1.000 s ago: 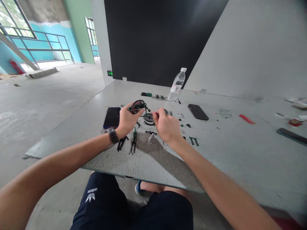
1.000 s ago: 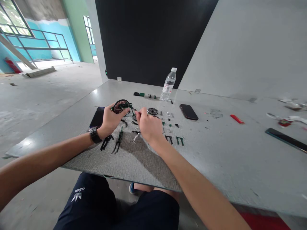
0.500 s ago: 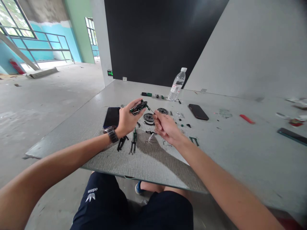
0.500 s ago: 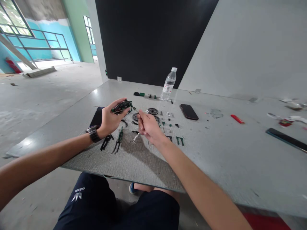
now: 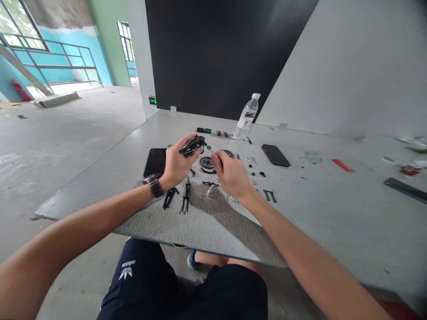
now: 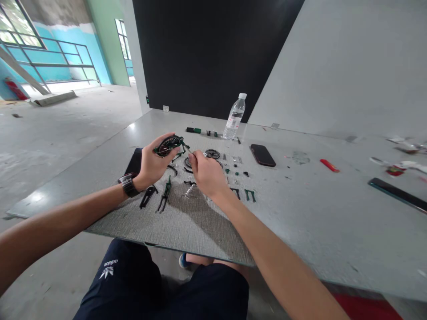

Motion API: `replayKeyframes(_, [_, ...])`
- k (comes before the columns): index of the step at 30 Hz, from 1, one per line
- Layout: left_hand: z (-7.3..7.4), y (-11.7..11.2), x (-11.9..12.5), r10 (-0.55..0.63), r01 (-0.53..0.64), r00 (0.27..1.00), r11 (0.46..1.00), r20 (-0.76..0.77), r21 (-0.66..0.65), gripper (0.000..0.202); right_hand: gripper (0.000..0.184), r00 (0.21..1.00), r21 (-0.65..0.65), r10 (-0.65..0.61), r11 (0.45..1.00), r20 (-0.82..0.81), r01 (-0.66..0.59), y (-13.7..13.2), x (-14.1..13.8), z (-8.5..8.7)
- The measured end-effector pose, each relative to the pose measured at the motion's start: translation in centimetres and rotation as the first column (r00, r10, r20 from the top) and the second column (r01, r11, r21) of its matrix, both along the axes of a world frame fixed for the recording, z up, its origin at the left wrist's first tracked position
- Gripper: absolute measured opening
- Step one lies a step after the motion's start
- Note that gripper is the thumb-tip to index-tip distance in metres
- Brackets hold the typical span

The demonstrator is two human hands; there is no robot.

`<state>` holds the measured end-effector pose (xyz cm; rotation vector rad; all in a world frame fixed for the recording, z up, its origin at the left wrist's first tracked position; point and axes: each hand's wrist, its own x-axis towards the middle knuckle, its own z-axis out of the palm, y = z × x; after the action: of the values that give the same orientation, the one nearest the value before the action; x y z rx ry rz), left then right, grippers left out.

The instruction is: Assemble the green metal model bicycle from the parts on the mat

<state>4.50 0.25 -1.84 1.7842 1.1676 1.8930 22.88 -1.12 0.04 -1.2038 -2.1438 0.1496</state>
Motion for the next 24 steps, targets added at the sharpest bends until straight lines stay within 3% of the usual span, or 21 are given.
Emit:
replayKeyframes(3, [0.0, -0.2, 0.1, -0.012, 0.012, 1.0, 1.0, 0.013, 0.022, 0.039, 0.043, 0.972, -0.119, 0.072, 0.988, -0.222, -0.1, -0.2, -0.3, 0.2])
replayKeyframes(5, [-0.1, -0.2, 0.0, -0.021, 0.021, 1.0, 0.999, 0.009, 0.039, 0.039, 0.041, 0.917, -0.272, 0.071, 0.944, -0.392, -0.189, -0.3, -0.4, 0.4])
replayKeyframes(8, [0.0, -0.2, -0.1, -0.025, 0.025, 1.0, 0.999, 0.001, 0.042, 0.038, 0.037, 0.76, -0.506, -0.01, 0.752, -0.65, -0.423, -0.3, -0.3, 0.6])
replayKeyframes(10, [0.2, -0.2, -0.2, -0.026, 0.026, 1.0, 0.999, -0.009, 0.036, 0.038, 0.036, 0.671, -0.557, -0.067, 0.621, -0.738, -0.551, -0.2, -0.1, 0.7])
replayKeyframes(11, [0.3, -0.2, -0.3, -0.026, 0.027, 1.0, 0.999, -0.016, 0.036, 0.037, 0.035, 0.647, -0.562, -0.08, 0.582, -0.759, -0.587, -0.1, 0.0, 0.8])
replayKeyframes(13, [0.6, -0.2, -0.4, -0.026, 0.027, 0.999, 0.999, -0.032, 0.041, 0.037, 0.034, 0.641, -0.567, -0.083, 0.562, -0.763, -0.603, 0.1, 0.1, 0.8])
replayKeyframes(15, [0.7, -0.2, -0.5, -0.03, 0.033, 0.998, 0.998, -0.06, 0.047, 0.037, 0.036, 0.693, -0.568, -0.058, 0.624, -0.718, -0.537, 0.2, 0.1, 0.8])
replayKeyframes(17, [0.7, 0.0, -0.6, -0.036, 0.041, 0.994, 0.998, -0.099, 0.044, 0.036, 0.04, 0.813, -0.504, 0.012, 0.779, -0.582, -0.372, 0.3, 0.0, 0.7])
replayKeyframes(19, [0.4, 0.2, -0.6, -0.032, 0.037, 0.992, 0.998, -0.125, 0.04, 0.036, 0.041, 0.941, -0.309, 0.065, 0.935, -0.333, -0.174, 0.3, 0.0, 0.5])
replayKeyframes(20, [0.2, 0.2, -0.6, -0.027, 0.032, 0.991, 0.999, -0.128, 0.04, 0.036, 0.04, 0.979, -0.194, 0.058, 0.976, -0.196, -0.097, 0.3, 0.1, 0.4])
replayKeyframes(22, [-0.3, 0.3, -0.4, -0.019, 0.026, 0.992, 0.998, -0.127, 0.052, 0.036, 0.037, 1.0, -0.04, 0.007, 0.999, 0.004, -0.007, 0.2, 0.2, 0.3])
replayKeyframes(24, [-0.7, 0.3, -0.3, -0.019, 0.03, 0.991, 0.996, -0.133, 0.082, 0.037, 0.035, 0.997, 0.002, -0.031, 1.0, 0.065, 0.031, 0.2, 0.2, 0.2])
